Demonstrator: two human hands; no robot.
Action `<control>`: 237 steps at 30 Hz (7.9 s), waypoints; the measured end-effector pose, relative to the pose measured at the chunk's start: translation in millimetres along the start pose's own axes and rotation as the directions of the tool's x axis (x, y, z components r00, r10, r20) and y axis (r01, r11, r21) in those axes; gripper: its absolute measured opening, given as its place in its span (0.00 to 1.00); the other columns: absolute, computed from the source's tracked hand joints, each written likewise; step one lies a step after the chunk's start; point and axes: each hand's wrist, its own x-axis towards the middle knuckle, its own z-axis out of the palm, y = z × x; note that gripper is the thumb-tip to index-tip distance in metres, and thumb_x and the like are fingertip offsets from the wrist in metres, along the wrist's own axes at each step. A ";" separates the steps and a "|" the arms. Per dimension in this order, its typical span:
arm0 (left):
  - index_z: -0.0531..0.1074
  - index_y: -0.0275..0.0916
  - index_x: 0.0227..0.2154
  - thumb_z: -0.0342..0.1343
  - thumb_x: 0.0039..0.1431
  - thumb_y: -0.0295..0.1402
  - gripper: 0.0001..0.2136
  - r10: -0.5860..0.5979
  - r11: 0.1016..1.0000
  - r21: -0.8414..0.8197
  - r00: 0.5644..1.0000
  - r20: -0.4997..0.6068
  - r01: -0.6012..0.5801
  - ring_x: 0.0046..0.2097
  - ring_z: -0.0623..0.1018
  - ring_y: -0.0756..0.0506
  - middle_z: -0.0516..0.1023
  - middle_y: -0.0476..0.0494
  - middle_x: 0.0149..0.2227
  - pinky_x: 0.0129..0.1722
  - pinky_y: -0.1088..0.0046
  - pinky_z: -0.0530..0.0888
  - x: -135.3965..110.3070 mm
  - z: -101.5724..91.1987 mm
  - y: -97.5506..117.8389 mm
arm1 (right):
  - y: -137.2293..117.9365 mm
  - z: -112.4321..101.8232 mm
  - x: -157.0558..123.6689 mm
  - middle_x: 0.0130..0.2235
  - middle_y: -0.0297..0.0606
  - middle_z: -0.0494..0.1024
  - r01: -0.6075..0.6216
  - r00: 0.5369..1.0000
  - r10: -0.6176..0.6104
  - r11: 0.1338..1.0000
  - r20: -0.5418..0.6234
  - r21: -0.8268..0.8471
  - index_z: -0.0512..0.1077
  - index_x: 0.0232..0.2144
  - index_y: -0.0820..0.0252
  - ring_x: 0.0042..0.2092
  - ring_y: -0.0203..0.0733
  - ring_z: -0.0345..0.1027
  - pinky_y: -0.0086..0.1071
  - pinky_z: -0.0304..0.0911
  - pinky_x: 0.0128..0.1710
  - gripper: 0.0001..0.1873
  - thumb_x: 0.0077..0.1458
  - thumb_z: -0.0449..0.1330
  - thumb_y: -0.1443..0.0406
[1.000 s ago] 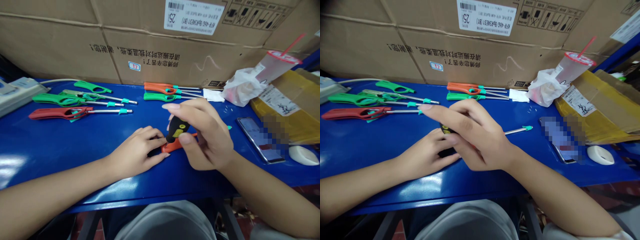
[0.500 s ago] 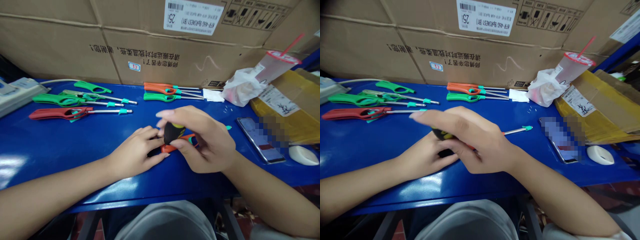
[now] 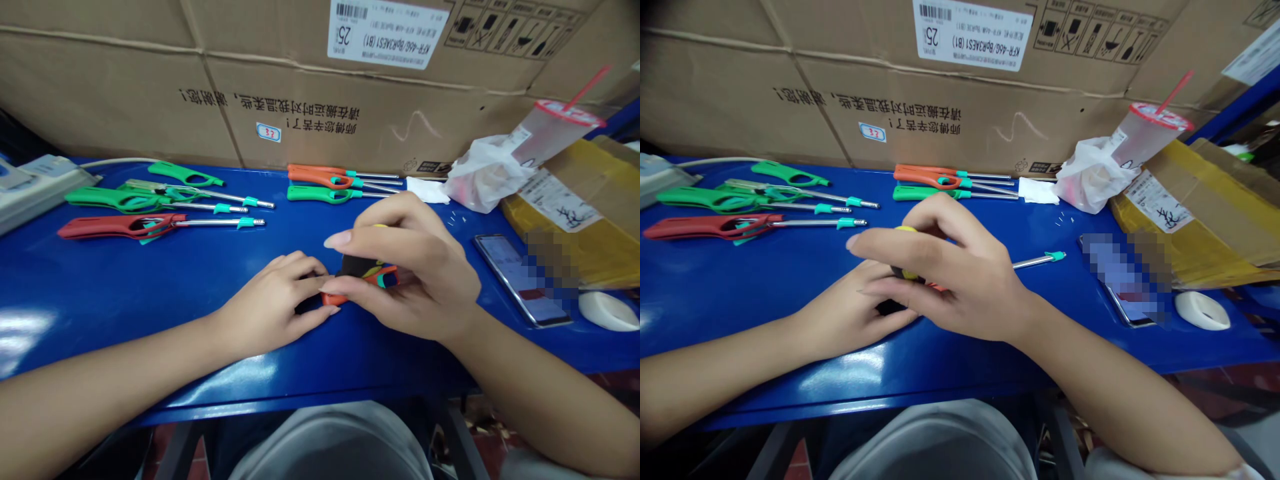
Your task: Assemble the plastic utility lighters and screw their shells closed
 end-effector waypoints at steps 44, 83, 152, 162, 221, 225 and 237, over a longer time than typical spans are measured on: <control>0.79 0.41 0.48 0.60 0.69 0.35 0.09 0.022 1.000 0.012 0.999 -0.026 -0.021 0.49 0.77 0.40 0.80 0.42 0.48 0.49 0.60 0.75 0.2 -0.1 -0.9 | 4.9 1.2 -2.1 0.43 0.35 0.84 0.043 0.999 -0.043 0.999 0.003 0.000 0.72 0.55 0.57 0.43 0.42 0.75 0.37 0.76 0.48 0.19 0.62 0.68 0.67; 0.80 0.39 0.44 0.58 0.71 0.37 0.09 0.038 0.999 0.024 0.998 -0.046 -0.036 0.45 0.77 0.41 0.79 0.42 0.43 0.48 0.59 0.75 1.1 -1.0 0.6 | 0.3 1.0 -6.8 0.53 0.43 0.82 -0.147 0.988 0.135 0.974 0.075 0.174 0.71 0.62 0.56 0.49 0.44 0.78 0.43 0.77 0.53 0.21 0.68 0.59 0.66; 0.76 0.40 0.56 0.66 0.62 0.49 0.24 -0.100 0.975 0.209 0.989 0.105 0.076 0.47 0.78 0.38 0.79 0.41 0.47 0.46 0.59 0.75 3.4 -22.4 6.5 | 98.2 -41.1 -53.2 0.52 0.47 0.79 -0.571 0.775 0.586 0.810 0.239 -0.136 0.77 0.50 0.57 0.53 0.51 0.75 0.49 0.72 0.55 0.16 0.61 0.65 0.60; 0.72 0.39 0.55 0.48 0.76 0.42 0.16 -0.078 0.986 0.153 0.992 0.095 0.063 0.51 0.77 0.38 0.78 0.38 0.51 0.52 0.58 0.74 4.5 -14.6 0.7 | 90.0 -58.9 -42.4 0.50 0.48 0.78 -0.433 0.783 0.522 0.848 0.339 -0.306 0.77 0.48 0.59 0.52 0.51 0.73 0.46 0.68 0.56 0.13 0.64 0.63 0.59; 0.81 0.37 0.31 0.62 0.63 0.48 0.17 -0.392 0.860 -0.374 0.919 -0.050 0.347 0.27 0.74 0.50 0.79 0.48 0.24 0.28 0.79 0.71 15.6 -30.6 -4.8 | 43.2 -58.4 -21.9 0.35 0.41 0.79 -0.093 0.594 0.441 0.869 0.673 -0.487 0.73 0.36 0.60 0.38 0.46 0.68 0.39 0.54 0.44 0.20 0.75 0.47 0.59; 0.82 0.38 0.33 0.62 0.63 0.48 0.17 -0.387 0.838 -0.416 0.922 0.001 0.352 0.26 0.74 0.51 0.79 0.48 0.26 0.26 0.80 0.71 14.5 -25.7 -4.8 | 39.3 -49.7 -23.0 0.34 0.40 0.79 -0.082 0.571 0.410 0.890 0.711 -0.448 0.74 0.35 0.60 0.36 0.46 0.69 0.38 0.57 0.41 0.20 0.75 0.49 0.58; 0.83 0.36 0.33 0.64 0.62 0.47 0.17 -0.436 0.763 -0.512 0.899 0.041 0.394 0.20 0.69 0.54 0.74 0.51 0.20 0.21 0.82 0.66 14.9 -24.9 -4.3 | 42.3 -54.3 -28.8 0.40 0.45 0.83 -0.130 0.707 0.308 0.941 0.637 -0.311 0.79 0.42 0.61 0.41 0.48 0.76 0.39 0.67 0.43 0.15 0.73 0.53 0.61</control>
